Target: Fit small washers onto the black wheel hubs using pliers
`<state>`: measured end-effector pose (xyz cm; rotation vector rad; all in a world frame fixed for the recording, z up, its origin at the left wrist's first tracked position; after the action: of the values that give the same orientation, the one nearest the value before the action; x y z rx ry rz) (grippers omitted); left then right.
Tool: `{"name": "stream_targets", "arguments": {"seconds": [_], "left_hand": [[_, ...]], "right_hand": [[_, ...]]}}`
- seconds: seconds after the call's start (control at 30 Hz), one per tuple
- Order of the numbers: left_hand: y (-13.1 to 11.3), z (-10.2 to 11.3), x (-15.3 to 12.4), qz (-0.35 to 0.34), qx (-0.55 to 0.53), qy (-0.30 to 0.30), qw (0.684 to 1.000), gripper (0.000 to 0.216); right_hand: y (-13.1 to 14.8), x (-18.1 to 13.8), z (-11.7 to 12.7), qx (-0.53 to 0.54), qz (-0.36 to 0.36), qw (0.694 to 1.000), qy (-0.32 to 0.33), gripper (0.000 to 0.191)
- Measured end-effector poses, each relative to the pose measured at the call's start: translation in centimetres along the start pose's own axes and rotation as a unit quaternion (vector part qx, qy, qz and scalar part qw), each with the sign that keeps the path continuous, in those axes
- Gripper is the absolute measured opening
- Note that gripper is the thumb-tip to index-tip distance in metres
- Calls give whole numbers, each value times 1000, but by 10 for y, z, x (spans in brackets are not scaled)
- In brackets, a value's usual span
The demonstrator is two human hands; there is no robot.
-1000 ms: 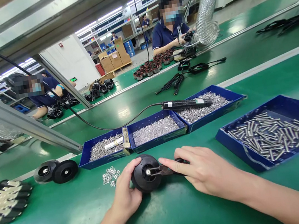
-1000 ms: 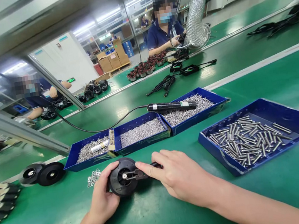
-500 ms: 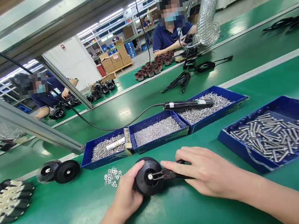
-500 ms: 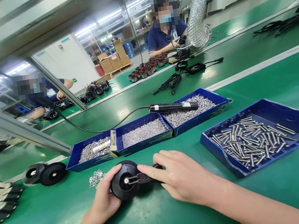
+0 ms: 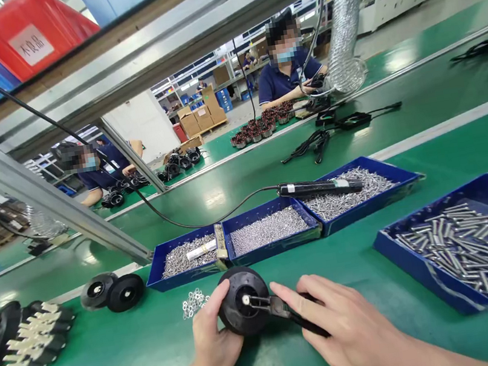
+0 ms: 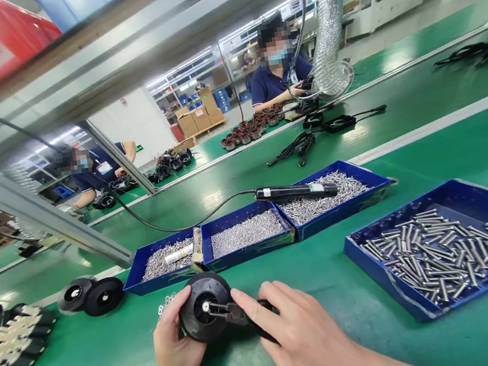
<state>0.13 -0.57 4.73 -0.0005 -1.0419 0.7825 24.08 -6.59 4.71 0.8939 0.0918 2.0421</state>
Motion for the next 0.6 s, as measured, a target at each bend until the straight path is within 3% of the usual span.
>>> {"name": "stream_targets", "arguments": {"seconds": [0.3, 0.5, 0.6], "left_hand": [[2, -1, -3, -16, -7, -2, 1000, 63], [0, 0, 3, -17, 12, -2, 1000, 59], [-2, 2, 6, -17, 21, -19, 999, 57]], "right_hand": [[-2, 3, 0, 2, 33, 999, -17, 77], [-1, -3, -10, -9, 13, 1000, 10, 79], [1, 2, -4, 19, 22, 999, -24, 75]]}}
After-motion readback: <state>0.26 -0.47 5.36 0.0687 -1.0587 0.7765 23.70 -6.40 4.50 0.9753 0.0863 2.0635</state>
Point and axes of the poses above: each hand's wrist, its own x-axis towards the middle knuckle, its own z-axis out of the back of the hand, y = z × x, the point moved 5 cm from there along x, towards the middle knuckle, and after that the axes turned 2 degrees about x, right-handed, at the moved point
